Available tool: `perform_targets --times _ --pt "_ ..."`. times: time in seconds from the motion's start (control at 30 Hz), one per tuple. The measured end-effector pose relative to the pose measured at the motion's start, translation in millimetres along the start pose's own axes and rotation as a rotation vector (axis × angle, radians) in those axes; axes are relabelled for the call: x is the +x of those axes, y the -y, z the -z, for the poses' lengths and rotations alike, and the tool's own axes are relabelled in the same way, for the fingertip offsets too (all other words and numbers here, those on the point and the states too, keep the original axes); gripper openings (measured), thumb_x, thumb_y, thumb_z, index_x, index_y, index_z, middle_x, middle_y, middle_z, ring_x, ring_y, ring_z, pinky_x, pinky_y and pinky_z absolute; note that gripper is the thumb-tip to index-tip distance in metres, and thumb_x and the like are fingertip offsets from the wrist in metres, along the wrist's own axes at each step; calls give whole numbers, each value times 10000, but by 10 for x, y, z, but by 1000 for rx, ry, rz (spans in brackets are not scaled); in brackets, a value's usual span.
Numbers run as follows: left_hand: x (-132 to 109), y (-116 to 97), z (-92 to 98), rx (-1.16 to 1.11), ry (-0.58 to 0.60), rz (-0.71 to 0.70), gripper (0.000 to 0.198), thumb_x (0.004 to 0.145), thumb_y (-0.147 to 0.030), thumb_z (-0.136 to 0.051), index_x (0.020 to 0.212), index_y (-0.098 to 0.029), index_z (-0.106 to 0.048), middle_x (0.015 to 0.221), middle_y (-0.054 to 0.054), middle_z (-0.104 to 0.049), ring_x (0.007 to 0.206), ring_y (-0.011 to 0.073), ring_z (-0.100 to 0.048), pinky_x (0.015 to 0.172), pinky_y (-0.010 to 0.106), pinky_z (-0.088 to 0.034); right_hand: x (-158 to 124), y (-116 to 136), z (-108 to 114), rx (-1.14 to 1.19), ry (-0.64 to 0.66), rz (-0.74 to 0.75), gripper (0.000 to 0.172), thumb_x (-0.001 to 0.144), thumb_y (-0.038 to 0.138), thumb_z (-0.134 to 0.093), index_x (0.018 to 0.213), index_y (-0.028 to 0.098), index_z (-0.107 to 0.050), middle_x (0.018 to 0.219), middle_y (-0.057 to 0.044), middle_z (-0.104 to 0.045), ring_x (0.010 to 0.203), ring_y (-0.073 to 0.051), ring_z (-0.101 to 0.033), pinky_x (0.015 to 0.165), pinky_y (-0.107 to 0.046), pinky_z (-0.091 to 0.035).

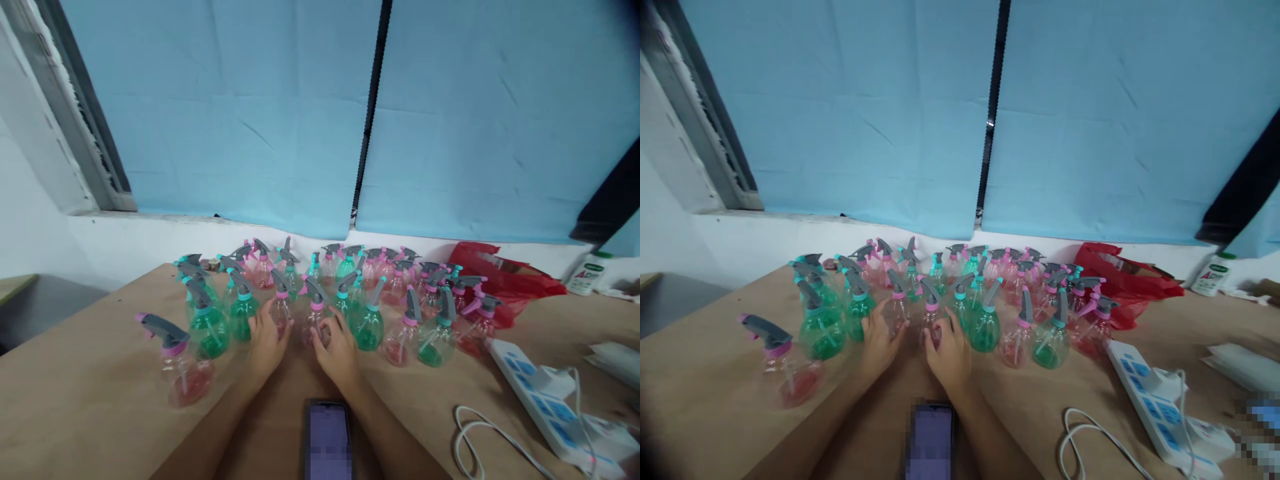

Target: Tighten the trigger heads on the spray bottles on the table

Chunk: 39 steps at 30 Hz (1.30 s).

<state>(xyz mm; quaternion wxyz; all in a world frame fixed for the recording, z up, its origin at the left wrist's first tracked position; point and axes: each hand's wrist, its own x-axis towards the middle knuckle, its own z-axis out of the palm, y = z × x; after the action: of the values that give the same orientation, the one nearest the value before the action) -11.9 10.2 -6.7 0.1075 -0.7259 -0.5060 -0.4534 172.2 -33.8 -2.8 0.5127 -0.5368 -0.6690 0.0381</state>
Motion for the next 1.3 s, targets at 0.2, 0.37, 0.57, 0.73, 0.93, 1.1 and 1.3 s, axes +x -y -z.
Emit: perform_targets --times 0.2,0.37,0.57,0.73,0.93,1.1,1.3 --pt "-3 -39 -3 -17 -47 48 637 928 -528 -560 1375 -111 -380 1301 205 -501 1273 382 -438 1046 594 -378 -2 7 5 -29 -11 -4 117 912 326 -583 919 212 -606 1162 -108 -555 1028 -231 -627 829 -329 -494" --pt "-2 -31 -18 -68 -13 16 631 952 -493 -531 1398 -100 -320 1330 220 -437 1294 370 -441 1040 553 -426 8 20 6 -97 50 -16 224 931 353 -568 750 223 -581 802 -29 -606 756 -188 -617 690 -276 -428" --pt "-9 -77 37 22 7 77 626 897 -463 -591 1368 -98 -401 1354 232 -492 1270 446 -442 1004 619 -394 6 5 -33 -129 113 -53 272 965 393 -542 765 245 -652 665 -11 -684 600 -171 -630 549 -256 -315" --pt "-82 -132 88 92 34 109 541 789 -376 -655 1226 -106 -484 1232 201 -538 1158 431 -488 949 600 -416 16 -29 -101 -143 155 -25 216 957 339 -546 849 257 -714 733 -32 -743 634 -194 -678 558 -262 -352" --pt "-228 -162 72 -75 19 74 556 703 -312 -677 1181 -183 -423 1151 128 -482 1154 382 -482 999 580 -410 40 -33 -81 -53 147 -21 212 923 257 -538 986 272 -740 846 -34 -770 740 -206 -704 637 -271 -445" --pt "-325 -284 72 -378 197 9 534 770 -319 -664 1190 -206 -354 1172 119 -457 1168 336 -499 1016 567 -432 82 64 202 252 102 112 242 891 254 -557 1102 224 -674 933 -46 -712 861 -201 -658 783 -302 -502" --pt "-339 -545 113 -786 471 -17 530 879 -299 -666 1281 -235 -326 1296 143 -470 1263 303 -503 1070 523 -435 177 104 320 654 171 94 199 897 357 -637 1022 208 -677 973 -49 -692 913 -198 -647 848 -341 -525"
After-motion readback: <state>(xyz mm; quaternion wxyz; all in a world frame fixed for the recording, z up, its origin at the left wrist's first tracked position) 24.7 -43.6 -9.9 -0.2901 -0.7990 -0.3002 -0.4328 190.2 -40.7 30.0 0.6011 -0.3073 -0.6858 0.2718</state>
